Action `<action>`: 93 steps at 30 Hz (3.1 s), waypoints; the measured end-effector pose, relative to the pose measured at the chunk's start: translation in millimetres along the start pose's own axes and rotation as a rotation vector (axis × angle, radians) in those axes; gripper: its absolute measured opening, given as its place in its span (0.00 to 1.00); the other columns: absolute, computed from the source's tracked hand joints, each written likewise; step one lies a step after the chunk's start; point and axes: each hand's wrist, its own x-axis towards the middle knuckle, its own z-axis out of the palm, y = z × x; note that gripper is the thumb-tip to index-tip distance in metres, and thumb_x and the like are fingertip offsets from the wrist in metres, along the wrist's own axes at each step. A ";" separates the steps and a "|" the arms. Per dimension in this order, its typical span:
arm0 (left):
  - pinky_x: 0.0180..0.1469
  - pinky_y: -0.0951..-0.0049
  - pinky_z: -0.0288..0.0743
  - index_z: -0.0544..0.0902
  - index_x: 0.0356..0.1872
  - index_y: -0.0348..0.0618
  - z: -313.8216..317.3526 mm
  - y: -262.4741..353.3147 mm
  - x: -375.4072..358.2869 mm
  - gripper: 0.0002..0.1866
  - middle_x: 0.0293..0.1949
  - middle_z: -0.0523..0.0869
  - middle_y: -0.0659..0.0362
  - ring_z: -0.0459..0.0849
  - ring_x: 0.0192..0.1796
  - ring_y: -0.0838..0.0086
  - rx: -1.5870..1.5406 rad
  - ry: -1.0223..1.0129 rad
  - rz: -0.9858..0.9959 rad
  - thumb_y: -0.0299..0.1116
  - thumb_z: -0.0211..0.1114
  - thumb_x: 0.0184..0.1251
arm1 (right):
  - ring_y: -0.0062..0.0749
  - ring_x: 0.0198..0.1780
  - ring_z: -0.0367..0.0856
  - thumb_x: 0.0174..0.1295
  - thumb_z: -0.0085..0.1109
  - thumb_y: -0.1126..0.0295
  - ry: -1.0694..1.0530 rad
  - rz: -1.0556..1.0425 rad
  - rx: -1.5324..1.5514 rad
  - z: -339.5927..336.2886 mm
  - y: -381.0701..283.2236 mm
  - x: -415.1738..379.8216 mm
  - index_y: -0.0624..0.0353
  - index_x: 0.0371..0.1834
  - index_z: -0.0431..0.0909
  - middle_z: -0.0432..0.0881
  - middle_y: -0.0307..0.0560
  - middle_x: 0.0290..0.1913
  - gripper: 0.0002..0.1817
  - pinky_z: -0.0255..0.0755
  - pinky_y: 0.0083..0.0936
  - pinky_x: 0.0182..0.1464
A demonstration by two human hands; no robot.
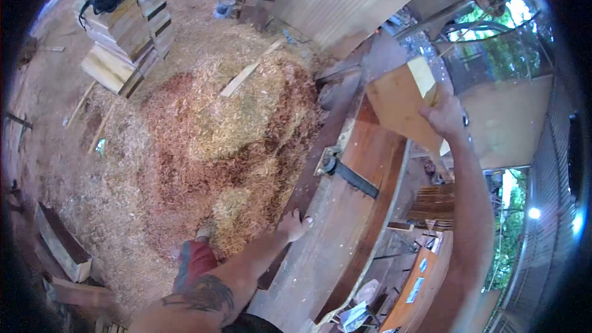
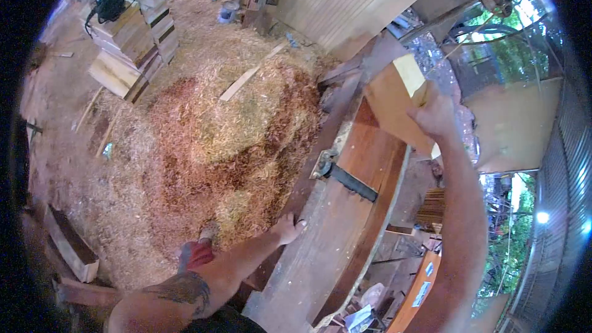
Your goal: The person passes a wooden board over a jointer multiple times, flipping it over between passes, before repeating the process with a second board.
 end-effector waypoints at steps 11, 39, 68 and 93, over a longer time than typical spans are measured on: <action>0.51 0.62 0.84 0.82 0.59 0.40 -68.4 -174.3 -58.6 0.23 0.46 0.89 0.52 0.89 0.45 0.62 -0.686 0.254 -0.084 0.49 0.64 0.79 | 0.70 0.49 0.88 0.49 0.74 0.58 -0.077 -0.047 -0.016 -40.2 -44.0 -16.4 0.66 0.59 0.77 0.88 0.74 0.42 0.35 0.82 0.52 0.54; 0.58 0.52 0.85 0.72 0.76 0.52 -82.5 -103.4 -241.4 0.38 0.66 0.85 0.54 0.89 0.59 0.59 -1.024 -0.080 -0.189 0.66 0.61 0.77 | 0.41 0.58 0.83 0.56 0.71 0.57 0.628 1.426 1.306 -12.7 -216.7 -814.5 0.72 0.67 0.77 0.84 0.52 0.60 0.38 0.75 0.37 0.60; 0.29 0.68 0.82 0.71 0.60 0.30 137.5 -14.1 -349.9 0.45 0.44 0.88 0.48 0.88 0.32 0.65 0.175 -0.140 0.254 0.59 0.81 0.59 | 0.57 0.66 0.83 0.65 0.61 0.56 1.049 2.100 1.776 175.6 -535.0 -1198.8 0.73 0.73 0.70 0.81 0.66 0.67 0.38 0.82 0.56 0.65; 0.70 0.25 0.68 0.45 0.88 0.44 214.4 -24.4 -382.5 0.69 0.84 0.51 0.33 0.59 0.82 0.33 0.026 -0.762 -0.193 0.80 0.66 0.60 | 0.52 0.69 0.81 0.42 0.90 0.56 -0.140 1.369 0.689 -56.3 -389.0 -1094.4 0.70 0.73 0.73 0.80 0.63 0.70 0.54 0.76 0.42 0.70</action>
